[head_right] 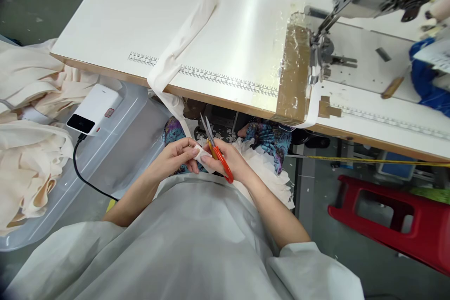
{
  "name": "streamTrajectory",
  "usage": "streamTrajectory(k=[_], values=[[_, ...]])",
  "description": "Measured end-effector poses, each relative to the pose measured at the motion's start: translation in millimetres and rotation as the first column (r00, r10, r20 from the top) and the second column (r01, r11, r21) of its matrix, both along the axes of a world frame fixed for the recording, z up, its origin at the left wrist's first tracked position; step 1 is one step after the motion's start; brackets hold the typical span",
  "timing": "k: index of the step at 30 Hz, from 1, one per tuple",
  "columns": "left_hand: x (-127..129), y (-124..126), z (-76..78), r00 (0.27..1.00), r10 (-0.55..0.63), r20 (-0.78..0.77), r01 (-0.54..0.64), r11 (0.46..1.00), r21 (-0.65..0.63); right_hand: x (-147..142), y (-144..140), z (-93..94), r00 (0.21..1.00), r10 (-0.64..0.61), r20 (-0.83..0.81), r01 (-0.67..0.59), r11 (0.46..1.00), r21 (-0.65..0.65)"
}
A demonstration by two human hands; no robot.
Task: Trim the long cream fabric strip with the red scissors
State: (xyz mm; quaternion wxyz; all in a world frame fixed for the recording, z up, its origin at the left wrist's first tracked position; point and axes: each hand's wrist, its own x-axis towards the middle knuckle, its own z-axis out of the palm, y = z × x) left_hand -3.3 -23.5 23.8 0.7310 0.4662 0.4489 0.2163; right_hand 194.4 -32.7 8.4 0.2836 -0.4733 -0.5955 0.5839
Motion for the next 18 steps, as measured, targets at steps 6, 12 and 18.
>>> streamTrajectory(k=[6,12,18], values=[[-1,10,7.4,0.994,-0.07,-0.084,0.07,0.998,-0.003,-5,-3,-1.4,0.998,-0.04,0.045,0.041,0.999,-0.016],[-4,22,10.3,0.982,-0.139,-0.125,0.144,0.989,0.034,-11,-10,-12.1,0.997,-0.08,0.011,0.081,0.989,-0.124],[-7,26,6.8,0.978,-0.161,-0.13,0.173,0.981,0.085,-14,-11,-12.1,0.996,-0.088,0.01,0.088,0.985,-0.147]])
